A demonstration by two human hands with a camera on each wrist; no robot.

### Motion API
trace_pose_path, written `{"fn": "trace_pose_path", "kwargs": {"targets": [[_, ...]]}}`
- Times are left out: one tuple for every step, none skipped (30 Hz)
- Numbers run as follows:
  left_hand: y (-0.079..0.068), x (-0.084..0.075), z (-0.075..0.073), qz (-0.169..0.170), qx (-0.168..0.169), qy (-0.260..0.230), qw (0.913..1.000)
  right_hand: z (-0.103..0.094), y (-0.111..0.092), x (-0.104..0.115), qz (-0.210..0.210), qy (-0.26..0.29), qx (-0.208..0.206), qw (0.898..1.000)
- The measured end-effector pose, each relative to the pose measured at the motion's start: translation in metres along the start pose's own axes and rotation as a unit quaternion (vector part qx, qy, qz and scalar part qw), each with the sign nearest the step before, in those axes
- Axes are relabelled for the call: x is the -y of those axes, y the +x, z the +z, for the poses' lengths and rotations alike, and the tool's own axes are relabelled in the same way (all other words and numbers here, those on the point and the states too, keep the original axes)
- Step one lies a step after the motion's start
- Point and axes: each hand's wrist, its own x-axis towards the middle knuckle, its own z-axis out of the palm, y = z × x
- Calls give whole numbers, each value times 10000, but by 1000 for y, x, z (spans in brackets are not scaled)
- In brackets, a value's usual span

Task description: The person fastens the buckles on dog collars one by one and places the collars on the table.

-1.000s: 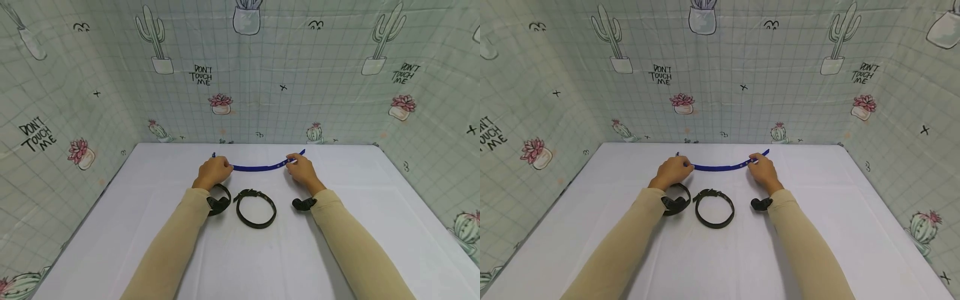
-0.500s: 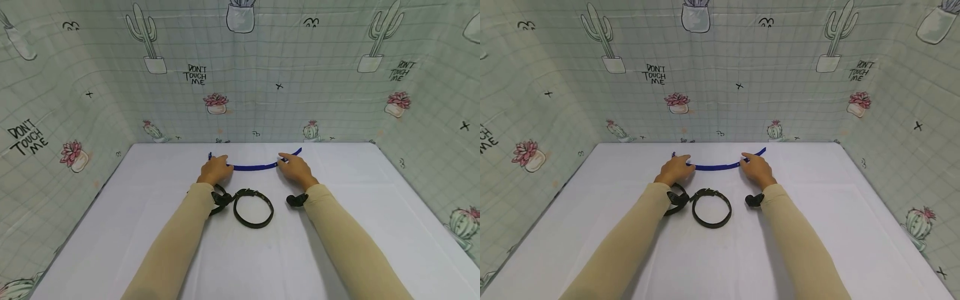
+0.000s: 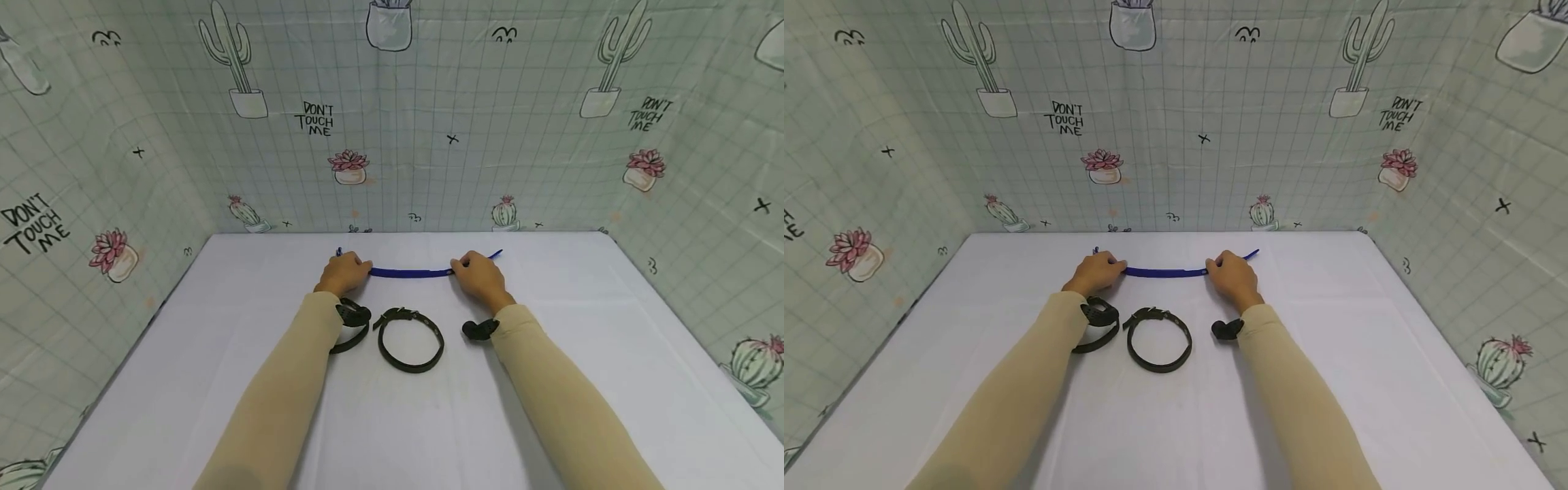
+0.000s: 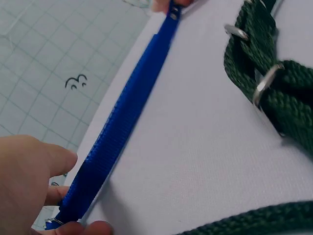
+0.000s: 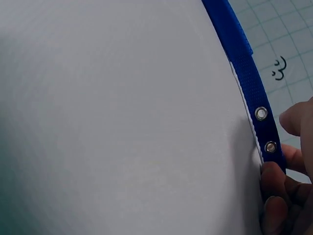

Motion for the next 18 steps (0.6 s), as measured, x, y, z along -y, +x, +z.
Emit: {"fn": "trace_pose_path", "kwargs": {"targets": [[0,0,0,-12,-31,-14,10000,0,0,0,9,23,-47,10000],[0,-1,0,-14,-48,-9,10000,1,0,0,12,47,-83,10000],[0,-1,0,-13,-57,-21,10000,1,-1,-1,15,69,-123,9999],[0,-1,0,-10,-44,-23,10000,2,-2,-1,24,95,-154,9998],[-1,-1,0,5,-43,-32,10000,3,-3,-1,28,115,-194,9997],[-1,-1,0,23,-59,-34,10000,4,-4,-1,39,138,-246,9996],[-2,-1,1,50,-75,-39,10000,5,-5,-1,26,155,-294,9994],[-3,0,1,72,-106,-52,9999,6,-6,-1,18,184,-345,9992],[-3,0,1,92,-140,-74,9998,7,-7,-1,15,216,-401,9990],[-3,0,1,117,-177,-84,9997,7,-8,0,13,262,-455,9986],[-3,0,1,136,-214,-101,9996,8,-9,0,14,322,-519,9981],[-3,0,2,168,-256,-111,9995,9,-10,0,19,378,-574,9976],[-3,1,2,200,-292,-105,9993,10,-11,-1,29,432,-631,9971],[-3,1,3,222,-332,-104,9991,10,-11,-1,44,503,-685,9964],[-3,1,3,250,-368,-97,9990,11,-12,-2,31,566,-735,9957],[-3,1,4,276,-414,-92,9987,12,-13,-2,18,625,-787,9949],[-3,2,5,304,-461,-89,9984,12,-13,-3,9,688,-830,9942],[-3,2,5,332,-507,-111,9981,13,-14,-3,-9,744,-879,9933]]}}
